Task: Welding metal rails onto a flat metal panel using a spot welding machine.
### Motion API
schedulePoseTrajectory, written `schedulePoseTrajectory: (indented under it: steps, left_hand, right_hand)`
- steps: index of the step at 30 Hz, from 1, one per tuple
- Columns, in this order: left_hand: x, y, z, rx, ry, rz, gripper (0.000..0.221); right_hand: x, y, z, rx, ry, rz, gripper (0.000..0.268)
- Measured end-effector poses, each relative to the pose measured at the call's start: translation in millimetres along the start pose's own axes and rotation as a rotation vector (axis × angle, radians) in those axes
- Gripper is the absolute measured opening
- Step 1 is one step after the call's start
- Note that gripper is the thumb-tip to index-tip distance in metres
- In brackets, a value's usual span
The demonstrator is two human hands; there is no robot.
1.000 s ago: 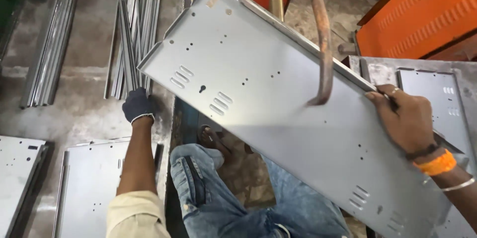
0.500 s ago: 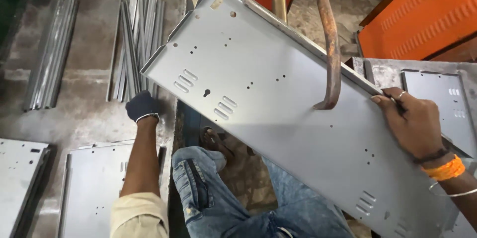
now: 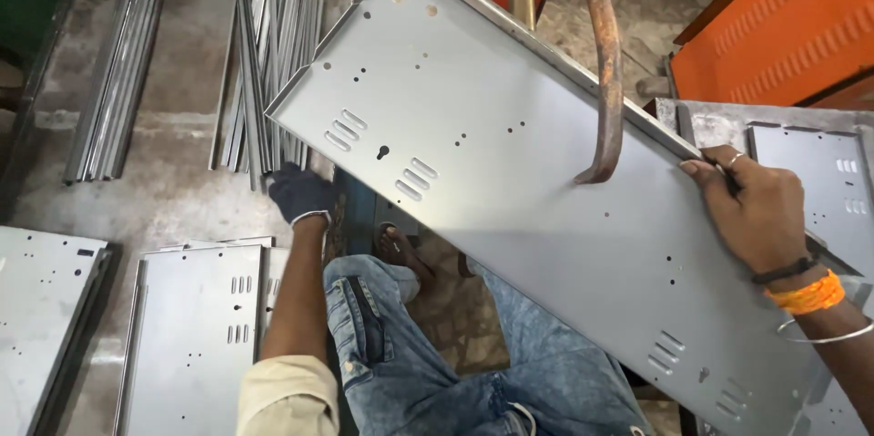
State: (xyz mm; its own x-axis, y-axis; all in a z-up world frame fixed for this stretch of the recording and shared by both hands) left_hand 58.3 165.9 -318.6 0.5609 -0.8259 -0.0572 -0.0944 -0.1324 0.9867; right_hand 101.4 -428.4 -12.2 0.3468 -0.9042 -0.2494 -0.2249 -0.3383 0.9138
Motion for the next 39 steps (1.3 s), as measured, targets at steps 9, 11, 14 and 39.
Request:
schedulePoseTrajectory:
  steps: [9, 11, 14, 39]
  left_hand:
    - [-11, -40, 10, 0.295, 0.057, -0.080, 0.048]
    - [-11, -31, -3, 0.263, 0.037, -0.111, 0.040]
    - [0, -15, -1, 0.190, -0.005, -0.144, 0.030]
    - [-76, -142, 53, -0.225, 0.382, 1.362, 0.031]
  right_hand:
    - [-1, 0, 1, 0.013, 0.071, -0.035, 0.020]
    - [2, -2, -1, 0.021, 0.062, -0.014, 0.021]
    - [3, -2, 1, 0.004, 0.035, 0.007, 0.022]
    - [-7, 11, -15, 0.043, 0.193, -0.074, 0.027]
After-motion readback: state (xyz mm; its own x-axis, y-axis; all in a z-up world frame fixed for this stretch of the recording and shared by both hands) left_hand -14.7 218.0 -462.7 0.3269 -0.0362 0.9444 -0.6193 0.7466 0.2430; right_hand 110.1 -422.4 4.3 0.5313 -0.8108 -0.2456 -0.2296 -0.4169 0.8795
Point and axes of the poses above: each hand's wrist, its own z-axis away from the middle knuckle, its own y-axis out of the back of the hand, x = y × z, the point moved 8 cm from there along -z, towards the middle knuckle, and after that the axes turned 1 degree about -y, right-handed, at the moved point
